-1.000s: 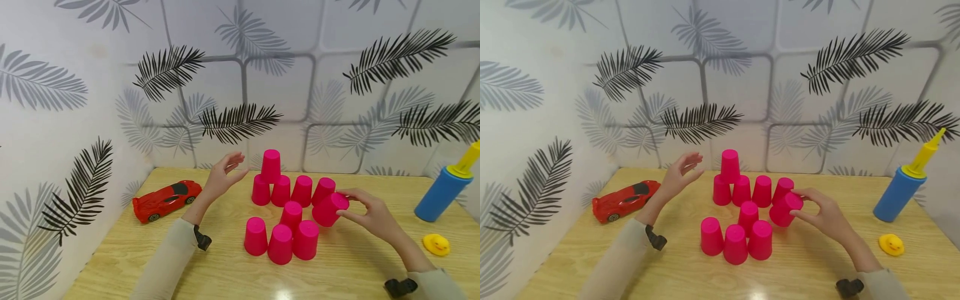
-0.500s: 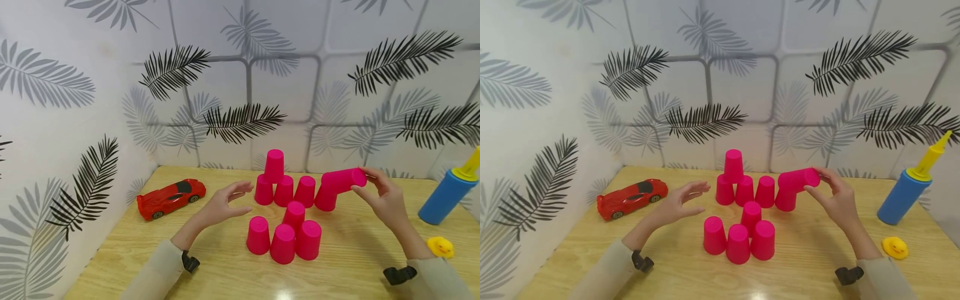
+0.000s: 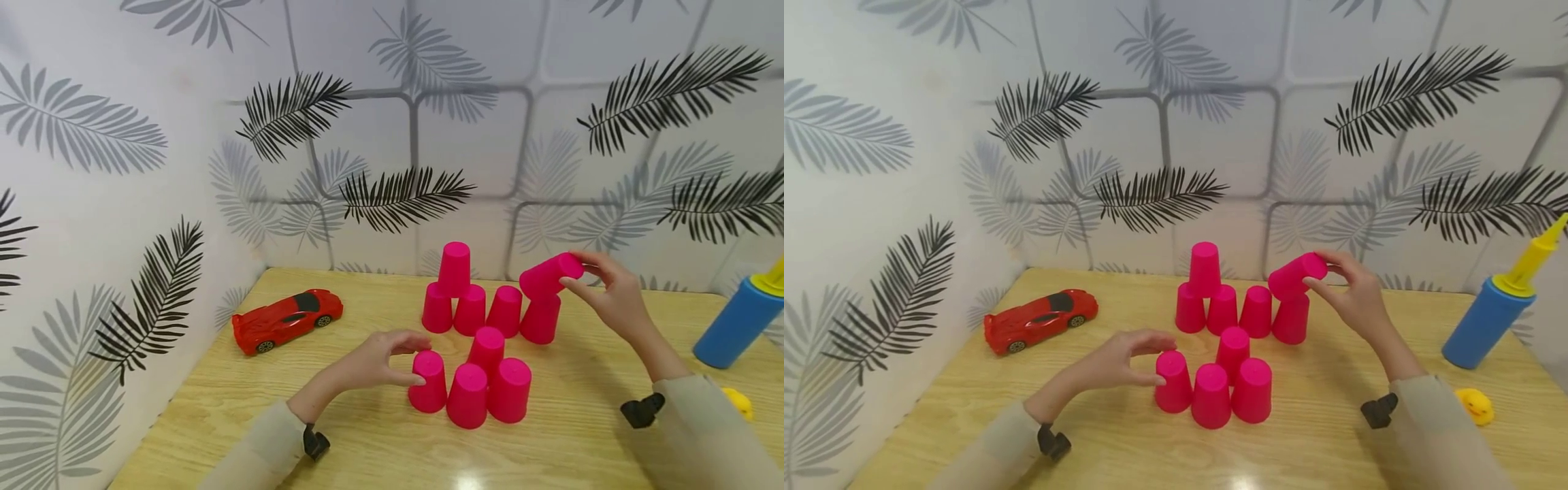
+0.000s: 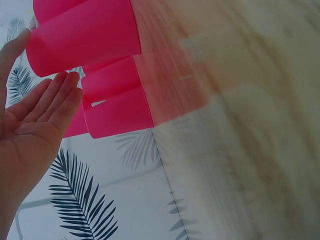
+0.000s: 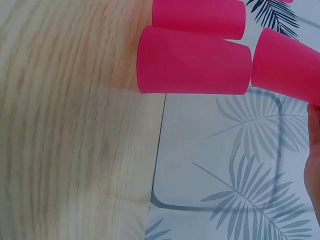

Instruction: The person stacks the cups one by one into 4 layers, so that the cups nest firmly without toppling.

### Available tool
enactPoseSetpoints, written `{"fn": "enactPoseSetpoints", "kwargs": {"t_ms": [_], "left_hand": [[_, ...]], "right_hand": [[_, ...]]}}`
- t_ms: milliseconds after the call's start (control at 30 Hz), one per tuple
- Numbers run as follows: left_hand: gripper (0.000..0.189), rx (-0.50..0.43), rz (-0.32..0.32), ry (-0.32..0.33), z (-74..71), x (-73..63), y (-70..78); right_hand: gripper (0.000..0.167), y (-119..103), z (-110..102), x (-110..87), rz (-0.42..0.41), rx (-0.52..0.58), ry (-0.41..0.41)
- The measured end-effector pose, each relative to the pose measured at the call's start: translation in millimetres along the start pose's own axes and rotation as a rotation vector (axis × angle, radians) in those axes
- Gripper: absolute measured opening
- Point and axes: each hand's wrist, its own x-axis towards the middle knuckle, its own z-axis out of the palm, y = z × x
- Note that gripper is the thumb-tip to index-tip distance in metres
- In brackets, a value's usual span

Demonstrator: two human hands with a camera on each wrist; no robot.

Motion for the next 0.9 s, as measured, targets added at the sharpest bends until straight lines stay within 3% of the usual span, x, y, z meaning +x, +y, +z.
{"fn": "enactPoseSetpoints", "kwargs": {"t_ms": [267,533,900], "left_hand": [[0.051,0.063,0.028,0.014,2.4,-1.0,0.9],[0.051,0.057,-0.006,0.020,1.7,-1.7,0.2],[0.050,0.051,-0.013,0.014,0.2,-0.5,-0.1]], "right_hand": [[0.057,4,2,9.0,-0.041,-0.121,-0.070],[0.054,2,6,22.6,0.030,-0.133,-0.186],[0.052,4,12,30.3,-0.007,-0.110,-0.239]]}}
